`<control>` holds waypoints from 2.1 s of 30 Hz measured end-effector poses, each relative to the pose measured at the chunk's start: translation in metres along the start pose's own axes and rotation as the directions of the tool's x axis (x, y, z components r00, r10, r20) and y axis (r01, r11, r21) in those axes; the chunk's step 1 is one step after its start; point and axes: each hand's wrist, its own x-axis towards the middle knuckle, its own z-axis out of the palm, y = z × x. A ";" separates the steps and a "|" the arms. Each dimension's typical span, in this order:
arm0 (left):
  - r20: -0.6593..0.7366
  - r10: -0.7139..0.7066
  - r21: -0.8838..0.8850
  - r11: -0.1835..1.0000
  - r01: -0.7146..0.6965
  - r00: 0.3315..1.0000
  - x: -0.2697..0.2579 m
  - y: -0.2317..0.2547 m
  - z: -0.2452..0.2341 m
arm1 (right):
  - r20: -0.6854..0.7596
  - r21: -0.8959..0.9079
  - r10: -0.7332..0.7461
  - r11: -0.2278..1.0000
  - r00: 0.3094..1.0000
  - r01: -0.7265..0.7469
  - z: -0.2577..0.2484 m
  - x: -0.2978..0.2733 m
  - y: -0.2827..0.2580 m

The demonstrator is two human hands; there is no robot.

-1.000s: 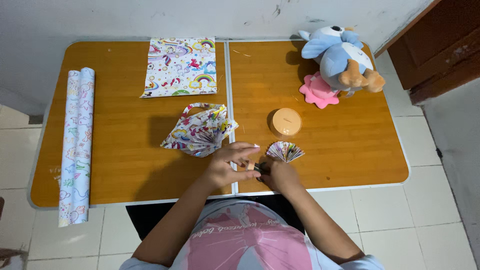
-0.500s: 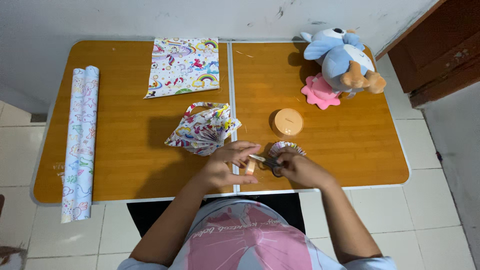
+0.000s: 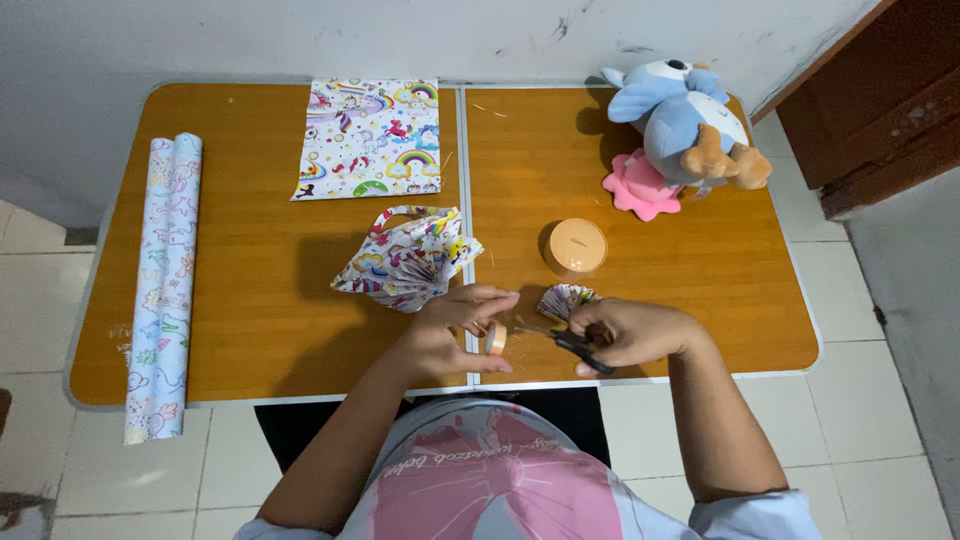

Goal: The person cuts a strip of patterned paper, folds it into pleats, and secures the pleated section with tape to form a small paper bag. They then attach a paper handle to the bag and display the finished item.

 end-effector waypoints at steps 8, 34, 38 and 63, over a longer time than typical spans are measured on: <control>0.013 0.020 -0.009 1.000 -0.020 1.000 0.002 0.005 0.007 | 0.023 0.128 0.003 0.992 1.000 -0.006 0.005 0.007 -0.001; -0.004 -0.006 0.012 1.000 0.006 1.000 0.004 0.000 -0.002 | -0.096 0.148 -0.025 0.988 0.995 0.039 0.012 0.012 0.036; -0.012 -0.060 -0.034 0.998 0.059 0.998 0.006 0.003 -0.001 | -0.285 -0.167 0.073 0.978 0.956 -0.124 0.039 0.041 0.044; 0.140 -0.153 0.042 0.988 0.149 0.978 0.018 -0.015 0.036 | -0.665 0.697 0.161 0.485 0.729 0.529 0.106 0.069 0.068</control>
